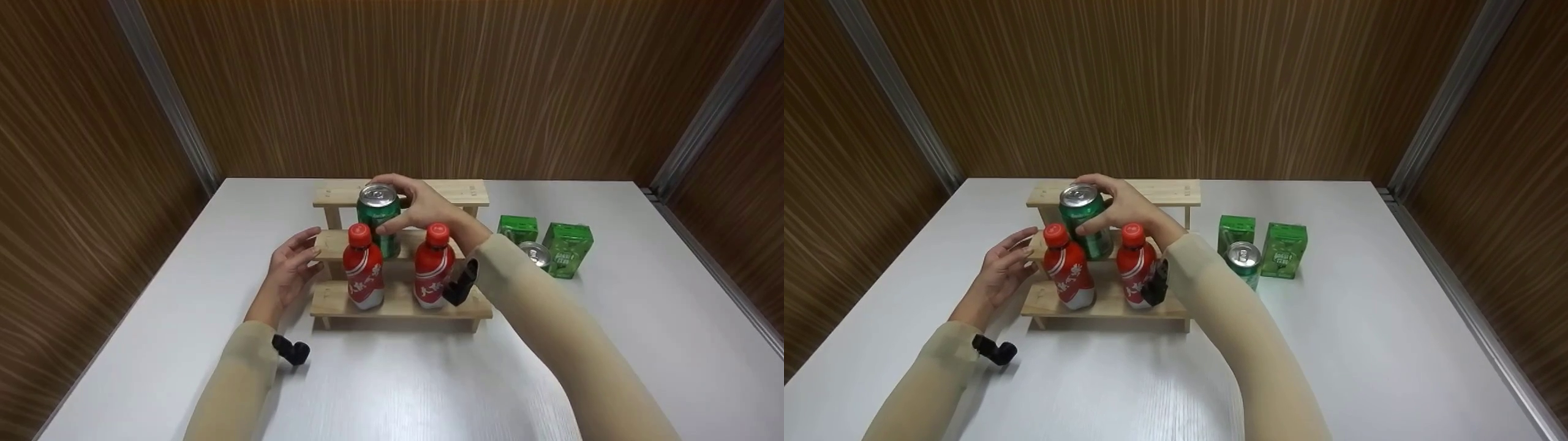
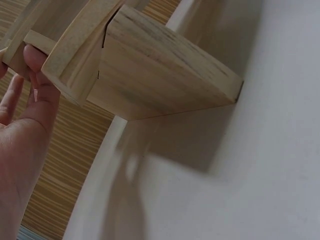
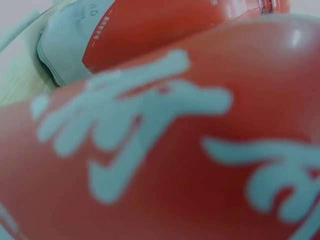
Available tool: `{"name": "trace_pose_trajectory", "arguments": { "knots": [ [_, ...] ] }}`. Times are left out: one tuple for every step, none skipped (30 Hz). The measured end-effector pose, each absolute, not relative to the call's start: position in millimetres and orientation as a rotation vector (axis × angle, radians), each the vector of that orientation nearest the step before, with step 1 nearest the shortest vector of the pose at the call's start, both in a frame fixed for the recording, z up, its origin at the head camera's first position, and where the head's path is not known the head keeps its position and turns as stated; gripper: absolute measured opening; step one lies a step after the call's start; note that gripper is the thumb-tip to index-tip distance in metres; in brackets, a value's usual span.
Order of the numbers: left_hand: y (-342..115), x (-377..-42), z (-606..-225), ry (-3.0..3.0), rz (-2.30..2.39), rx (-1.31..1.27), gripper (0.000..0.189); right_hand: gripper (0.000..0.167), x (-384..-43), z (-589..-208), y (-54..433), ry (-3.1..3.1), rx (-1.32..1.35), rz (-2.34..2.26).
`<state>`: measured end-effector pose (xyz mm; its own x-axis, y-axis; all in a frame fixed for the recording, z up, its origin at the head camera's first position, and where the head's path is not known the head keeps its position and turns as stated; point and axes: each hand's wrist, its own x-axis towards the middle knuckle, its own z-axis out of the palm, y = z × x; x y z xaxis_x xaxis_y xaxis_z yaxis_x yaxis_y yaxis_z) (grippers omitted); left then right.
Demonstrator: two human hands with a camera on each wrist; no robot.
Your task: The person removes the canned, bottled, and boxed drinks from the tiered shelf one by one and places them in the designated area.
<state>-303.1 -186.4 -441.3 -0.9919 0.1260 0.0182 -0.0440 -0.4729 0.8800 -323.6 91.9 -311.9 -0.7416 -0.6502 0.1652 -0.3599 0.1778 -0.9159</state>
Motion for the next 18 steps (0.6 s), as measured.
{"name": "trace_pose_trajectory", "arguments": {
  "knots": [
    [-186.6, -303.4, -441.6, 1.557, 2.611, 0.122, 0.045, 0.069, -321.0, -309.6, 91.7, 2.189, -0.967, -1.591],
    [-186.7, -303.6, -441.8, 1.559, 2.611, 0.120, 0.045, 0.068, -318.4, -307.1, 91.6, 2.181, -0.970, -1.600],
    [-186.7, -303.8, -442.0, 1.556, 2.615, 0.117, 0.045, 0.067, -316.3, -305.0, 91.5, 2.175, -0.977, -1.608],
    [-186.8, -303.8, -442.3, 1.558, 2.614, 0.120, 0.045, 0.067, -316.0, -304.4, 91.7, 2.169, -0.983, -1.618],
    [-187.0, -303.9, -442.4, 1.562, 2.610, 0.121, 0.045, 0.067, -316.3, -304.2, 92.1, 2.166, -0.990, -1.626],
    [-187.0, -303.7, -442.4, 1.566, 2.607, 0.123, 0.046, 0.067, -317.4, -304.7, 92.6, 2.170, -0.996, -1.633],
    [-186.9, -303.7, -442.4, 1.569, 2.605, 0.125, 0.046, 0.067, -320.1, -306.3, 93.4, 2.173, -1.003, -1.643],
    [-186.7, -303.6, -442.2, 1.566, 2.604, 0.125, 0.046, 0.068, -322.9, -307.9, 94.5, 2.175, -1.007, -1.655],
    [-186.8, -303.6, -442.0, 1.565, 2.602, 0.126, 0.047, 0.068, -326.2, -309.5, 95.6, 2.183, -1.013, -1.664],
    [-186.6, -303.7, -441.9, 1.563, 2.603, 0.126, 0.047, 0.069, -329.4, -311.0, 96.8, 2.190, -1.020, -1.674],
    [-186.6, -303.7, -441.6, 1.559, 2.604, 0.124, 0.047, 0.068, -331.1, -311.2, 97.6, 2.200, -1.029, -1.681],
    [-186.4, -303.8, -441.4, 1.557, 2.606, 0.123, 0.047, 0.068, -332.2, -311.2, 98.4, 2.204, -1.035, -1.692],
    [-186.4, -304.0, -441.2, 1.555, 2.609, 0.120, 0.047, 0.068, -333.1, -310.9, 99.1, 2.200, -1.041, -1.707],
    [-186.5, -304.3, -441.0, 1.553, 2.611, 0.120, 0.047, 0.068, -333.5, -310.4, 99.8, 2.197, -1.045, -1.719],
    [-186.5, -304.5, -440.9, 1.552, 2.613, 0.120, 0.047, 0.067, -333.6, -310.0, 100.6, 2.197, -1.046, -1.729],
    [-186.3, -304.9, -440.8, 1.550, 2.615, 0.121, 0.046, 0.067, -333.4, -309.5, 101.5, 2.195, -1.047, -1.738],
    [-186.3, -305.1, -440.7, 1.550, 2.615, 0.122, 0.046, 0.066, -333.2, -309.1, 102.3, 2.195, -1.045, -1.745],
    [-186.3, -305.4, -440.5, 1.551, 2.616, 0.125, 0.046, 0.066, -332.8, -308.6, 103.3, 2.194, -1.041, -1.752]
  ]
}}
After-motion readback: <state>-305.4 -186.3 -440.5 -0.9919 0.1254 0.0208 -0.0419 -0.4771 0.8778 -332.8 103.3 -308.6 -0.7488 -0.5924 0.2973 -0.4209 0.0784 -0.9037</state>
